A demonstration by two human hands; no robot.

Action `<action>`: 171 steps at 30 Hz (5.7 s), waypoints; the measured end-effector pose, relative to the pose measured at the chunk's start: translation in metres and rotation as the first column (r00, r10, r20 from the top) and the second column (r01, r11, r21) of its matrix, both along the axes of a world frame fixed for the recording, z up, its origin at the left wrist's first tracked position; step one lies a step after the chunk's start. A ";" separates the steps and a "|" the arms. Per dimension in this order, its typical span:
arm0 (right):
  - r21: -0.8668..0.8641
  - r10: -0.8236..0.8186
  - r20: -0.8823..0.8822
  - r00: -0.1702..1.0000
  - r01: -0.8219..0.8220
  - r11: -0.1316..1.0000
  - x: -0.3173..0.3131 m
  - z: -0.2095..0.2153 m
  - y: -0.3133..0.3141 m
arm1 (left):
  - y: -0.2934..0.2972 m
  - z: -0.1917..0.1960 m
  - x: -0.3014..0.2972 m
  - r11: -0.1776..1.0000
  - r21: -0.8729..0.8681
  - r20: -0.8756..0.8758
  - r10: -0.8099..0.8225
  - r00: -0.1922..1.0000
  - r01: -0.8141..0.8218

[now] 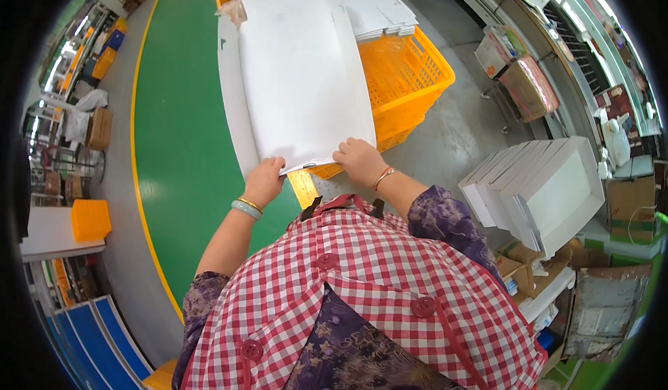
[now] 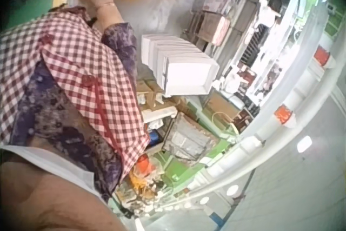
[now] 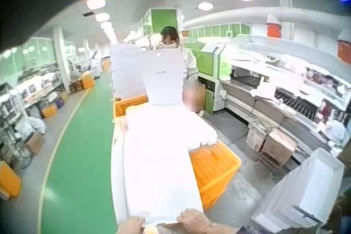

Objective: The person assembles white cardboard boxes by hand in a factory setting. They pick up flat sheets from a yellow basket, fold the sides to form the box shape, and stack the finished boxes on a nearby pile. The process is repeated continuously throughout the video.

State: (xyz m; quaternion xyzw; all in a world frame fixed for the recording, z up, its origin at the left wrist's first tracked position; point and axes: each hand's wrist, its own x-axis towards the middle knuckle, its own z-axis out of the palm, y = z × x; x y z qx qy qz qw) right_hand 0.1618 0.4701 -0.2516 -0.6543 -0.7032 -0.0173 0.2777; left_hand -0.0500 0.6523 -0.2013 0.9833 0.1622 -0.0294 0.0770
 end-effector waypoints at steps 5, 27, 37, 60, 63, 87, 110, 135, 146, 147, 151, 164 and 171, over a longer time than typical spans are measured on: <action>-0.197 -0.005 0.055 0.998 0.015 0.980 0.030 -0.002 -0.011 | -0.021 -0.015 0.002 0.997 0.066 0.026 -0.046 0.999 0.045; -0.354 -0.043 0.015 0.999 0.046 0.934 0.045 0.009 -0.040 | -0.049 -0.030 -0.002 0.999 -0.028 0.137 -0.037 0.990 0.041; -0.267 -0.022 -0.002 1.000 0.021 0.963 0.050 0.009 -0.056 | -0.048 -0.027 -0.007 0.993 -0.119 0.156 0.030 0.987 -0.011; -0.377 -0.038 0.036 0.999 0.049 0.925 0.023 0.009 -0.058 | -0.027 -0.006 -0.034 0.924 -0.312 -0.109 0.196 0.974 -0.221; -0.425 0.023 -0.066 0.998 -0.049 0.904 0.032 0.012 -0.060 | -0.023 -0.009 -0.035 0.927 -0.327 -0.110 0.157 0.981 -0.185; -0.362 0.231 0.144 0.962 -0.166 0.917 0.030 -0.008 -0.067 | 0.003 0.028 -0.052 0.950 -0.312 -0.065 -0.018 0.998 -0.003; -0.371 0.196 0.185 0.963 -0.116 0.921 0.027 -0.017 -0.067 | -0.004 0.044 -0.074 0.941 -0.284 0.019 -0.186 0.982 0.184; 0.063 -0.017 0.121 0.993 0.010 0.998 0.001 0.005 -0.053 | 0.003 -0.014 -0.070 0.983 -0.060 0.354 -0.139 0.925 0.171; -0.083 -0.160 -0.050 0.986 0.156 0.984 0.008 0.004 -0.043 | -0.002 -0.030 -0.043 0.997 -0.028 0.244 -0.063 0.968 0.072; -0.084 -0.162 -0.073 0.984 0.156 0.984 0.010 0.001 -0.044 | -0.003 -0.027 -0.040 0.998 -0.020 0.266 -0.049 0.963 0.056; -0.050 -0.179 -0.133 0.975 0.174 0.984 0.013 -0.006 -0.050 | 0.001 -0.030 -0.036 1.000 0.000 0.231 -0.006 0.973 0.006; -0.055 -0.376 -0.171 0.911 0.372 0.926 0.011 -0.019 -0.058 | -0.019 -0.023 -0.008 0.991 -0.135 0.204 0.008 0.979 0.019; -0.008 -0.352 -0.179 0.919 0.357 0.934 -0.002 -0.052 -0.052 | -0.056 -0.028 0.066 0.909 -0.358 0.260 -0.124 0.958 0.215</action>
